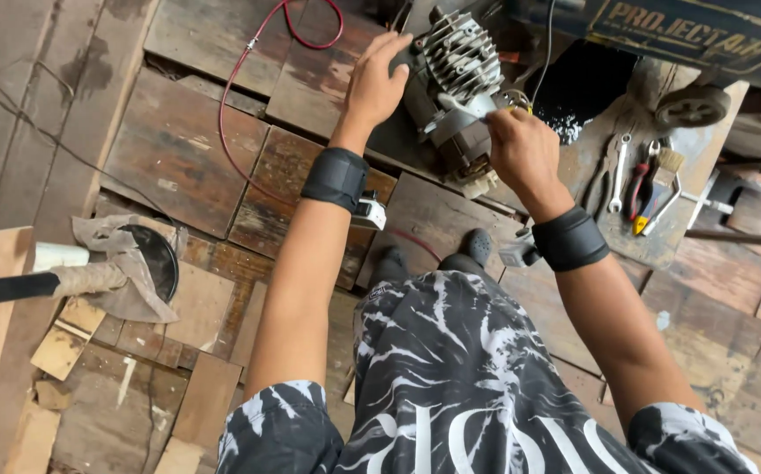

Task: Cleaning and repairing the pump head of an air compressor.

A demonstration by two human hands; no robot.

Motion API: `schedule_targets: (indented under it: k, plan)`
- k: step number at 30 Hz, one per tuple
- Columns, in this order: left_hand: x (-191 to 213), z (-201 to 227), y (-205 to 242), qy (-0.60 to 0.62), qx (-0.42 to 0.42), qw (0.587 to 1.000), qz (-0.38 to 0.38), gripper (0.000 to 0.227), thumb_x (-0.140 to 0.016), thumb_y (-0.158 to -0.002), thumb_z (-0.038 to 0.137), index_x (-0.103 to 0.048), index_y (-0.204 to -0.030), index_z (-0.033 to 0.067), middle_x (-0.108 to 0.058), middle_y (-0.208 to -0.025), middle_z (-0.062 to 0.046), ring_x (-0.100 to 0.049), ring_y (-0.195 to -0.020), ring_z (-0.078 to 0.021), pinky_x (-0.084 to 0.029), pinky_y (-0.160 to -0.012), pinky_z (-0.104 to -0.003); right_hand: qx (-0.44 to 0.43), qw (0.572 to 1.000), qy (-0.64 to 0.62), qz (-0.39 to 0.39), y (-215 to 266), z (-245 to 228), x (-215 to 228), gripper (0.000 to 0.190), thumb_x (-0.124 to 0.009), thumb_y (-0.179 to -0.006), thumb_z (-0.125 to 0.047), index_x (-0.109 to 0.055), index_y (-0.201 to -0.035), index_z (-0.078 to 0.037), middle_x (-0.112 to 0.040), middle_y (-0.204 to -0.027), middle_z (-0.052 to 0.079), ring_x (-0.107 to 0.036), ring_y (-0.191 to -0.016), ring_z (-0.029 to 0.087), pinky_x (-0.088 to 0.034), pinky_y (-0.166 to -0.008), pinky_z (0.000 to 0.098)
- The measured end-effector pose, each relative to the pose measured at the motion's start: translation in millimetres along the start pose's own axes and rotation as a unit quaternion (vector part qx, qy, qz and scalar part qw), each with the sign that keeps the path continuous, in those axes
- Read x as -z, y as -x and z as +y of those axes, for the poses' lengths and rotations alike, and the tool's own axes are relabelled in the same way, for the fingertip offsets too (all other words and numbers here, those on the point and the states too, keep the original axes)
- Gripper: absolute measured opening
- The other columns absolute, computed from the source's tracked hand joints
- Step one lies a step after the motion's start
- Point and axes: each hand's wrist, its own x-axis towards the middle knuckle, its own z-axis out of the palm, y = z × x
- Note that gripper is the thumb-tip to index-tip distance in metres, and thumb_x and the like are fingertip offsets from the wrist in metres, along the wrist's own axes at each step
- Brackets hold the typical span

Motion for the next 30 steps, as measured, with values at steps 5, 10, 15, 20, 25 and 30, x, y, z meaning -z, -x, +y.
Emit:
schedule_targets:
  k: [5, 10, 15, 20, 25, 30]
  plan:
    - [7, 23, -21, -0.026, -0.075, 0.996, -0.027, 0.042, -0.064, -0.096, 0.007, -0.065, -0.137, 0.0115, -0.057, -0.147, -0.015, -0.053, -0.136, -0.0356, -0.044, -0.115, -0.043, -0.044, 0.996, 0.076, 0.019, 5, -18, -13, 0.01, -0.067, -0.104, -0.014, -0.072, -0.108, -0.007, -0.067, -0.088, 0.014, -0.065, -0.073, 0.036, -0.049, -0.06, 0.0445]
    - [11, 32, -38, -0.087, -0.196, 0.976, -0.043, 0.038, -0.064, -0.094, 0.003, -0.07, -0.131, 0.0088, -0.064, -0.138, -0.013, -0.054, -0.133, -0.0344, -0.042, -0.116, -0.045, -0.233, 0.96, 0.104, -0.118, 13, -35, 0, 0.021, -0.061, -0.11, -0.025, -0.07, -0.099, -0.009, -0.068, -0.084, 0.012, -0.066, -0.067, 0.035, -0.049, -0.058, 0.0479]
    - [-1, 53, -44, -0.083, -0.247, 0.963, -0.075, 0.036, -0.063, -0.092, 0.0, -0.072, -0.126, 0.0074, -0.065, -0.135, -0.014, -0.056, -0.13, -0.0345, -0.041, -0.114, -0.045, -0.15, 0.984, 0.098, 0.025, 24, -26, -3, 0.009, -0.068, -0.099, -0.014, -0.073, -0.103, -0.009, -0.071, -0.088, 0.014, -0.067, -0.077, 0.039, -0.051, -0.065, 0.0494]
    - [-22, 51, -55, -0.128, -0.267, 0.951, -0.083, 0.039, -0.06, -0.089, -0.004, -0.074, -0.123, 0.0082, -0.065, -0.133, -0.015, -0.057, -0.126, -0.0341, -0.041, -0.112, -0.045, -0.182, 0.979, 0.088, -0.008, 21, -29, -2, 0.01, -0.069, -0.094, -0.015, -0.075, -0.101, -0.011, -0.073, -0.087, 0.015, -0.069, -0.074, 0.039, -0.053, -0.066, 0.0486]
    - [-35, 54, -54, -0.194, -0.282, 0.932, -0.12, 0.042, -0.059, -0.08, -0.006, -0.074, -0.118, 0.0049, -0.065, -0.129, -0.015, -0.059, -0.12, -0.0345, -0.043, -0.108, -0.046, -0.28, 0.959, -0.013, -0.033, 26, -20, -21, 0.014, -0.059, -0.105, -0.017, -0.071, -0.105, -0.011, -0.071, -0.082, 0.014, -0.07, -0.07, 0.035, -0.055, -0.067, 0.0477]
    - [-17, 61, -43, -0.208, -0.238, 0.93, -0.188, 0.031, -0.06, -0.084, -0.001, -0.073, -0.111, 0.0042, -0.066, -0.126, -0.015, -0.059, -0.119, -0.0364, -0.044, -0.106, -0.046, -0.229, 0.972, 0.042, 0.04, 40, -23, -33, 0.01, -0.067, -0.095, -0.016, -0.074, -0.101, -0.01, -0.072, -0.084, 0.018, -0.068, -0.077, 0.041, -0.053, -0.067, 0.0515]
